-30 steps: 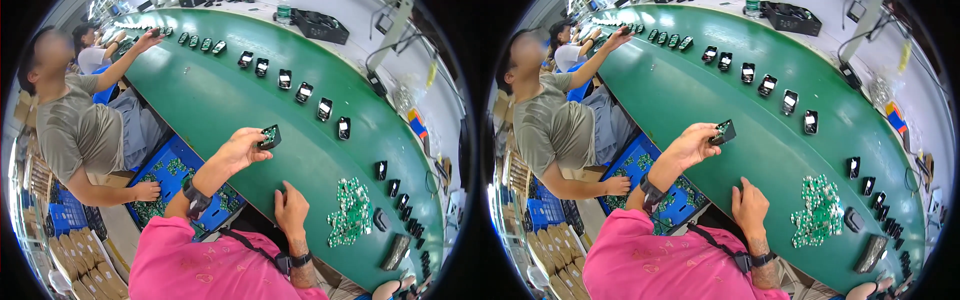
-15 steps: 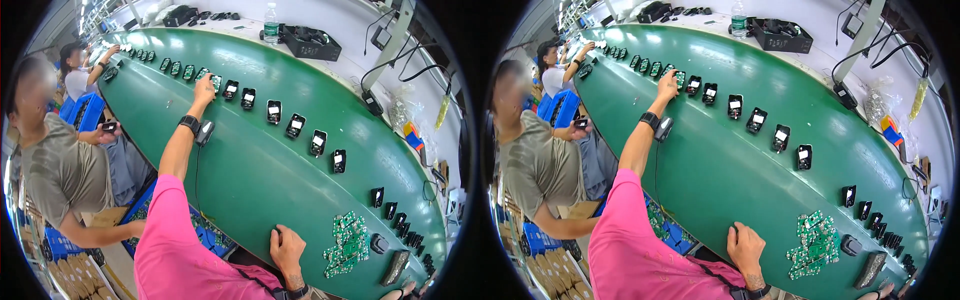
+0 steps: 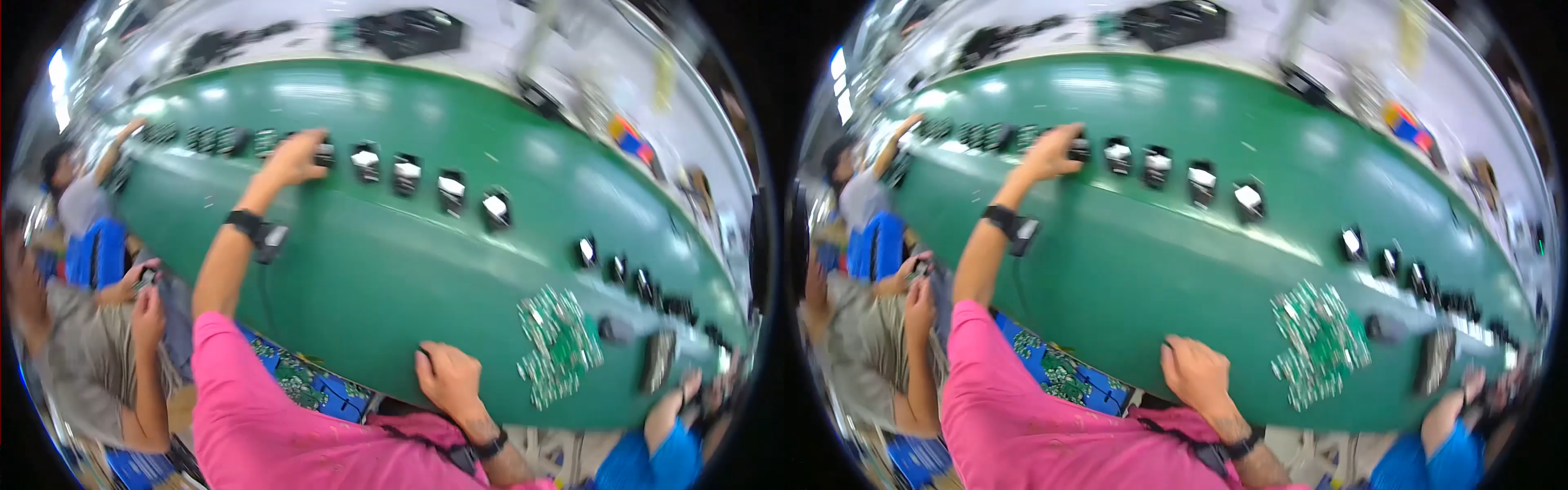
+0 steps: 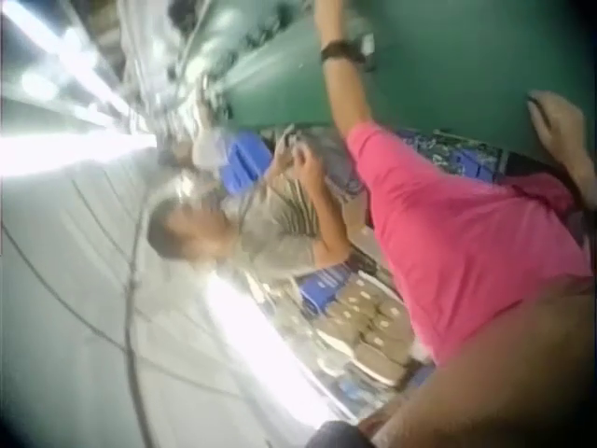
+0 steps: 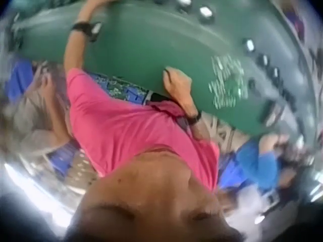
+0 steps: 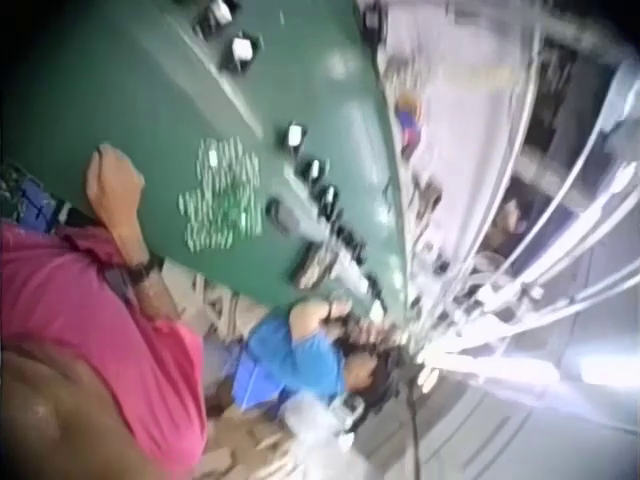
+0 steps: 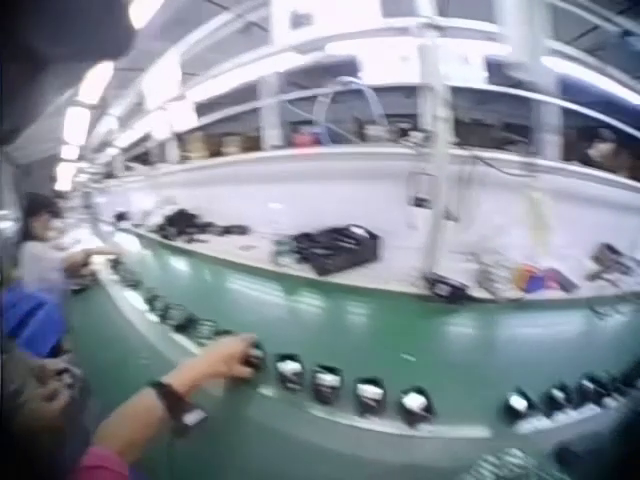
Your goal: Assembling small electronic circuit boards into plastic casings on a production line.
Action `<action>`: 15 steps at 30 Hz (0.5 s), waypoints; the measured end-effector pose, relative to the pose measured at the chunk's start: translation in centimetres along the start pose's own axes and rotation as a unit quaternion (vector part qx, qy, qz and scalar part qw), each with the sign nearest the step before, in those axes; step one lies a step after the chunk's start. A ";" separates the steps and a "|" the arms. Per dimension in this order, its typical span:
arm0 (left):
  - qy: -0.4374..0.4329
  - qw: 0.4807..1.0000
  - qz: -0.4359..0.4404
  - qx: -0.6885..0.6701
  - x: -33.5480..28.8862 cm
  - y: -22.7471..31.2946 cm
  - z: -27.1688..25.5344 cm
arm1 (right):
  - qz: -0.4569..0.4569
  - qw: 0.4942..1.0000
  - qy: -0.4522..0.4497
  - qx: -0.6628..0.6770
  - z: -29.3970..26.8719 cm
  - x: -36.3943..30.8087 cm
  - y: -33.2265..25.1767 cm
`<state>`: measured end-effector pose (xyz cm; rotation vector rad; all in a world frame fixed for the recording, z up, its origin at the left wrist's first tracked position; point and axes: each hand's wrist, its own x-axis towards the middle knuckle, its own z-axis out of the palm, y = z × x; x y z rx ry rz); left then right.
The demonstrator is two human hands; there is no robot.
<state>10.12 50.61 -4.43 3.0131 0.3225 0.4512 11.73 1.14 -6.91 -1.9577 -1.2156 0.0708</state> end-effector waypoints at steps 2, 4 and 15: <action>-0.065 0.995 -0.073 0.008 0.1 0.5 -1.9 | 0.005 1.000 -0.010 0.004 0.1 0.5 -0.3; 0.000 0.989 -0.149 0.001 -0.9 4.7 -4.3 | 0.027 0.999 -0.018 -0.011 0.2 0.6 -0.2; 0.081 0.977 -0.048 -0.191 -9.3 19.7 -2.4 | 0.006 0.999 -0.028 0.021 -0.2 -1.1 -1.2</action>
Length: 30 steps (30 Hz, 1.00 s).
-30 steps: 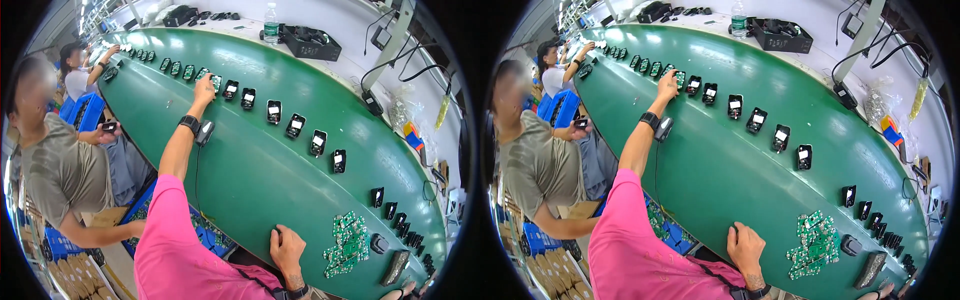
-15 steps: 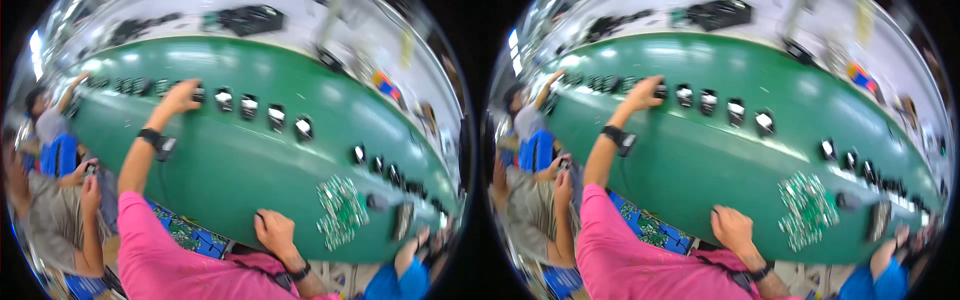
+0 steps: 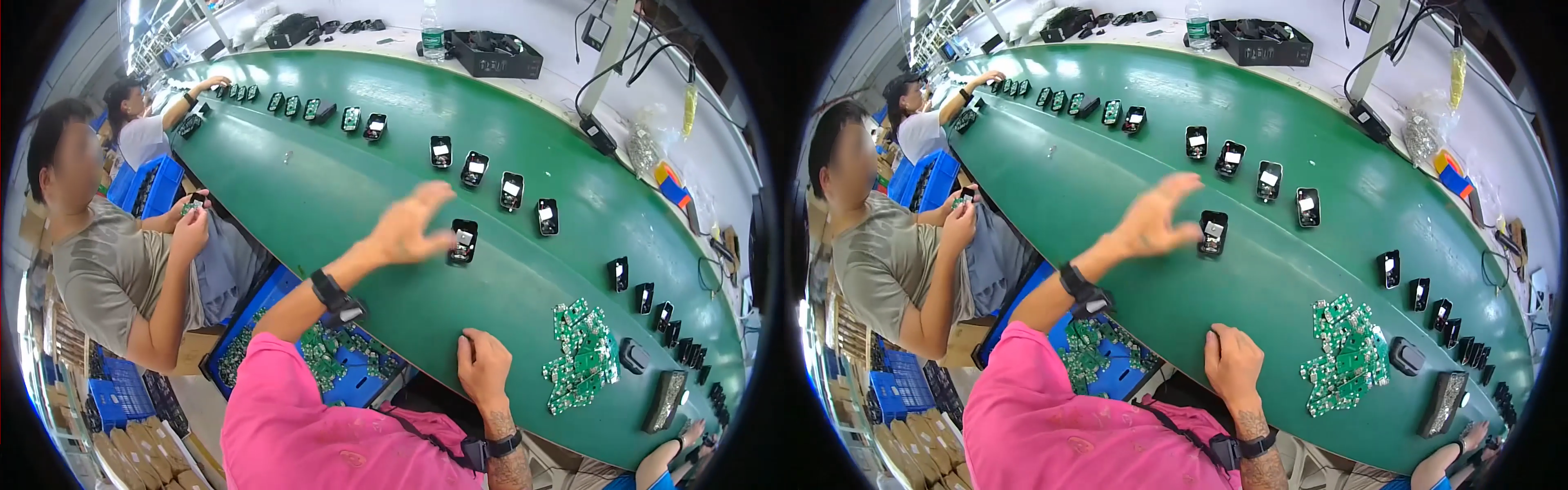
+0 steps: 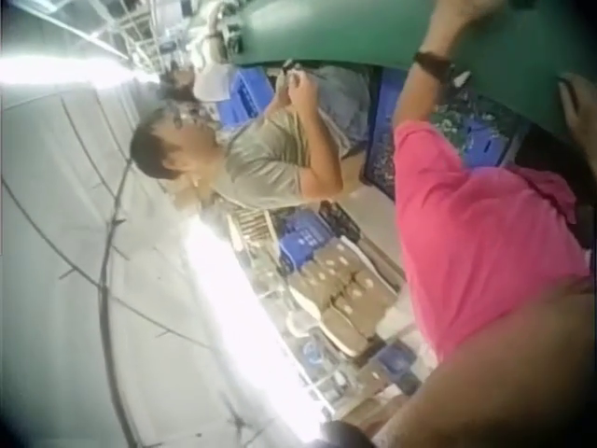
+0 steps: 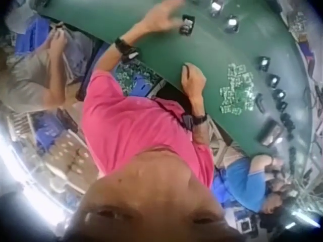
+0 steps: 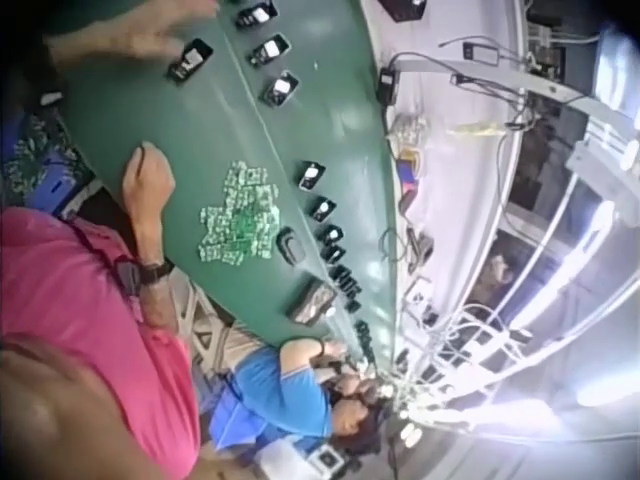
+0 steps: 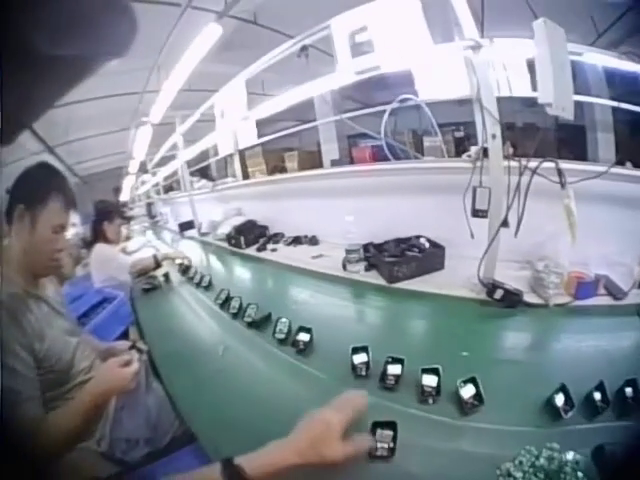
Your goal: Assembling small electronic circuit boards into plastic casings on a production line.
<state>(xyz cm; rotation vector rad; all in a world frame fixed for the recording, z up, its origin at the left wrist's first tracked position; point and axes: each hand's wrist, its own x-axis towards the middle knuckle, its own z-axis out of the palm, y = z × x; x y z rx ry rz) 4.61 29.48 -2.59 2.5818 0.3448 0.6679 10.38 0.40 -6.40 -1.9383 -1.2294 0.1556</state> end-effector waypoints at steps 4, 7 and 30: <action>0.288 0.943 -0.123 0.113 1.0 -13.6 -4.4 | -0.023 0.999 0.016 0.016 0.6 0.1 0.0; 0.379 0.857 -0.251 0.243 0.0 -24.4 -8.2 | -0.023 0.999 0.029 0.027 1.2 0.1 -0.1; 0.237 0.876 -0.232 0.349 2.6 -33.5 -13.3 | 0.066 0.997 0.028 -0.005 1.1 1.5 -0.7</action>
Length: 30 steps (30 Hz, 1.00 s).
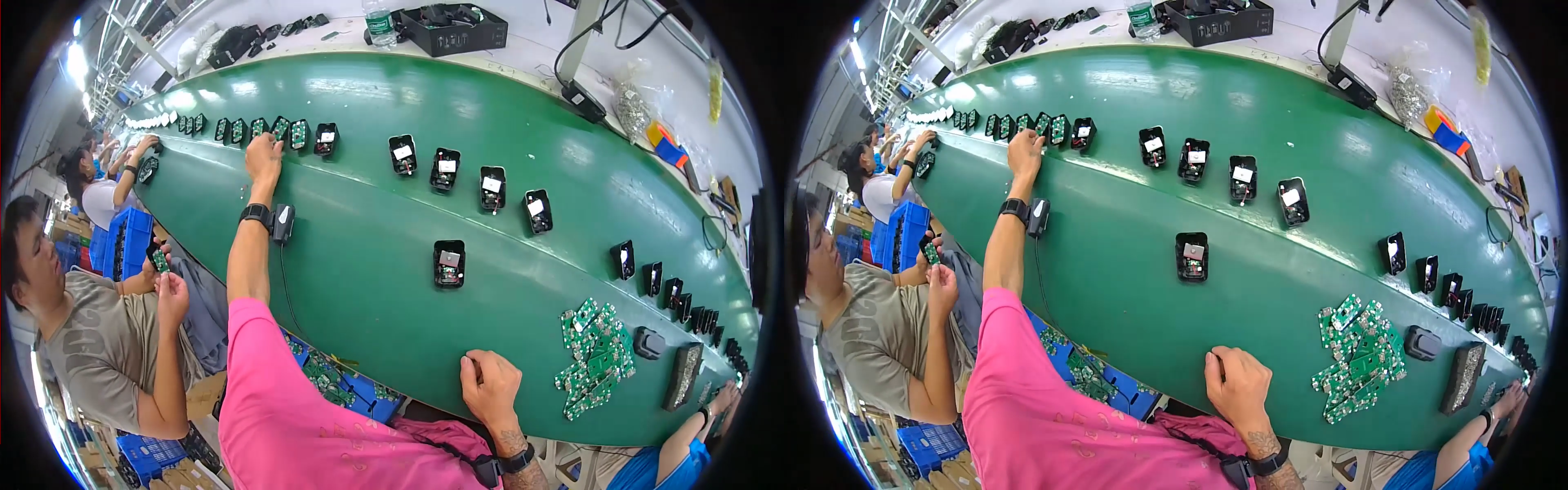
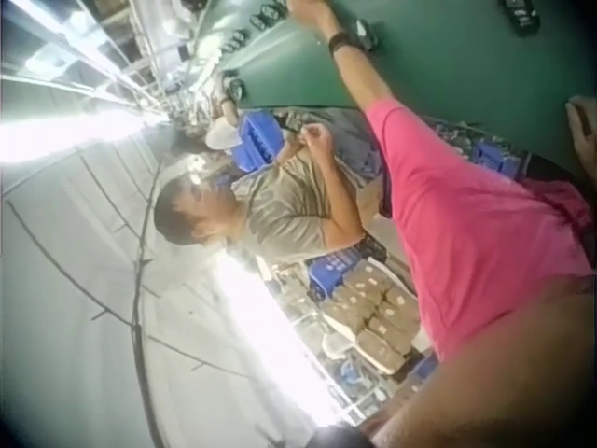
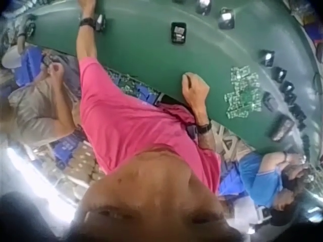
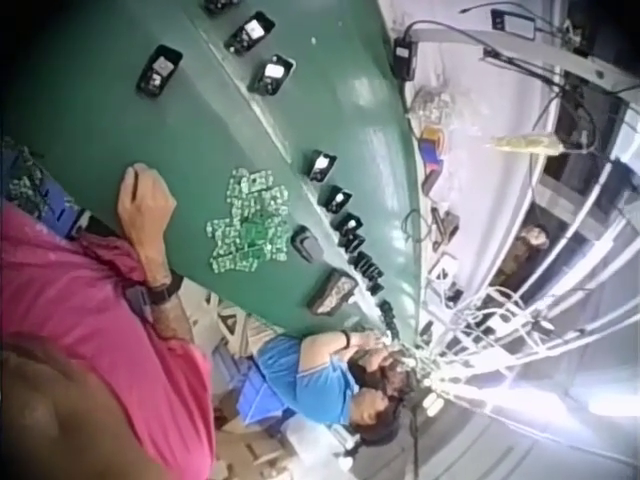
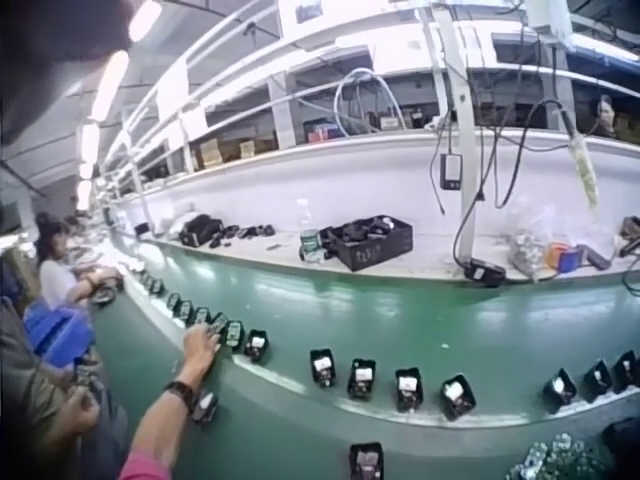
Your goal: Assembling small electronic circuit boards into plastic casings on a production line.
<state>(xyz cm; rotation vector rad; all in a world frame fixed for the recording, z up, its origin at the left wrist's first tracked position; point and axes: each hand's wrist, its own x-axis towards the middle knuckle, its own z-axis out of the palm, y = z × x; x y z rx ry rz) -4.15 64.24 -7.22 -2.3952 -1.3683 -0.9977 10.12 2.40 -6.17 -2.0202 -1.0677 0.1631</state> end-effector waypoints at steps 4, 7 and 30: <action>0.094 0.988 0.110 -0.047 -2.8 -1.9 -0.7 | -0.034 0.999 0.021 0.035 1.7 0.3 -0.4; -0.086 0.984 -0.007 -0.155 -4.5 3.5 -4.1 | -0.026 0.996 0.033 0.079 1.1 0.1 0.0; -0.206 0.926 0.078 -0.306 -26.4 35.7 -17.9 | -0.028 0.987 -0.041 -0.154 -11.9 7.2 6.8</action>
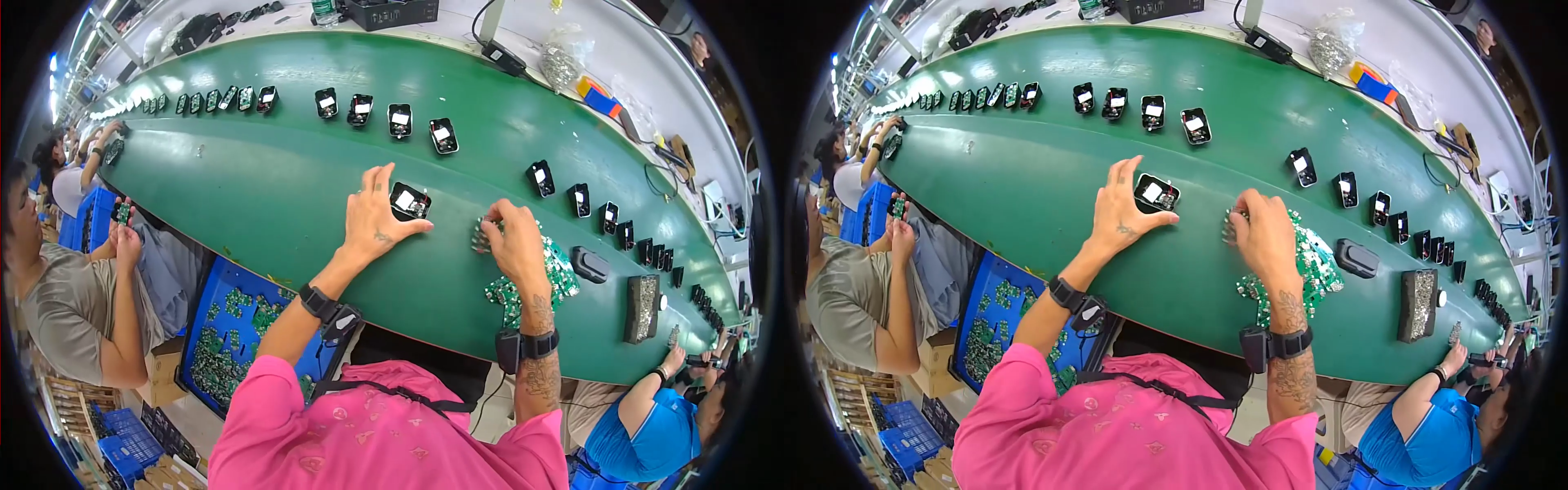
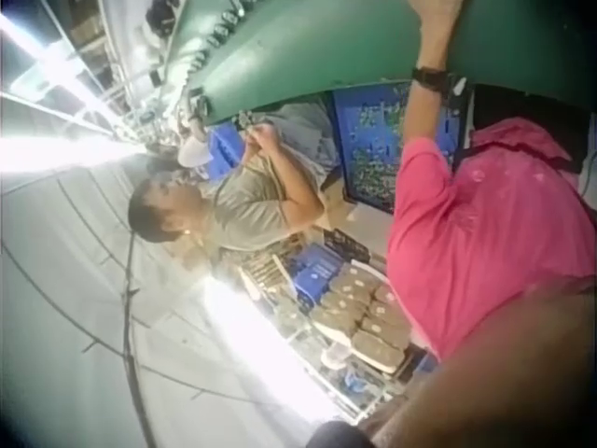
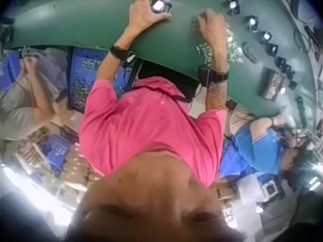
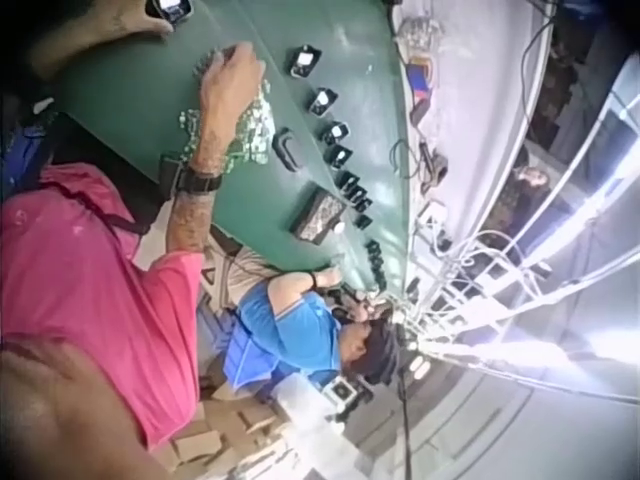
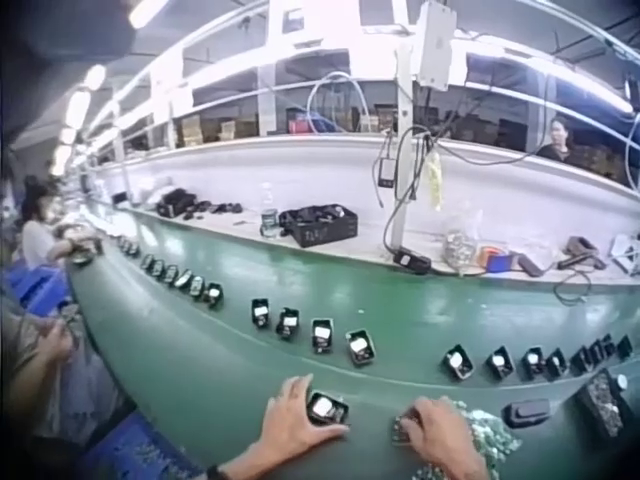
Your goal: Assembling small electronic circuit boards into plastic casings on a production line.
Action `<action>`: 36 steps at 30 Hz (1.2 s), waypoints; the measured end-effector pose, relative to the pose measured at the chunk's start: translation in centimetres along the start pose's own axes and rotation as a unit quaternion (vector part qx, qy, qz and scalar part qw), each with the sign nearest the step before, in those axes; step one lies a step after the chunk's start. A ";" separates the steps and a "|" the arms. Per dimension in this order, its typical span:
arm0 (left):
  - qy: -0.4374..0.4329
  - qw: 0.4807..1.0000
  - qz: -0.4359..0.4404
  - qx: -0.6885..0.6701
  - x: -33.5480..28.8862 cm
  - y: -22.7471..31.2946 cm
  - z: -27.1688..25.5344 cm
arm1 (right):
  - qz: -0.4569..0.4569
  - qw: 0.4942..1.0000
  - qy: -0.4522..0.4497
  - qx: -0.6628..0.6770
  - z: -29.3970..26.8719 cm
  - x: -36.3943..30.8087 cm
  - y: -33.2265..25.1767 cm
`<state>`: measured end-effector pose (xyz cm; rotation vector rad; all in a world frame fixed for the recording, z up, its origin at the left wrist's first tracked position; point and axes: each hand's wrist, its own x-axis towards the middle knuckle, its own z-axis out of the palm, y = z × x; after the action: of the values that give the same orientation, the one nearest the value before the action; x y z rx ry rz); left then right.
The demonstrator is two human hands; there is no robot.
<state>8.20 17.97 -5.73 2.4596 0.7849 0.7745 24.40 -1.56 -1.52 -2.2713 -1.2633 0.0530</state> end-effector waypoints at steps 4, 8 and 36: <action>-0.083 0.996 0.002 -0.015 -0.2 1.2 0.9 | 0.045 0.991 0.086 0.093 -0.2 -0.7 -0.4; -0.127 0.985 0.104 -0.061 -1.5 1.7 -0.3 | 0.097 0.953 0.116 0.263 -1.6 -3.0 -1.1; -0.096 0.806 -0.265 -0.521 -6.3 6.1 -0.6 | 0.197 0.860 -0.033 0.470 2.5 -1.0 -1.0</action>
<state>5.86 9.58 -4.25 1.2127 0.6522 0.5023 22.37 -0.87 -3.44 -1.5941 -0.5470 0.7334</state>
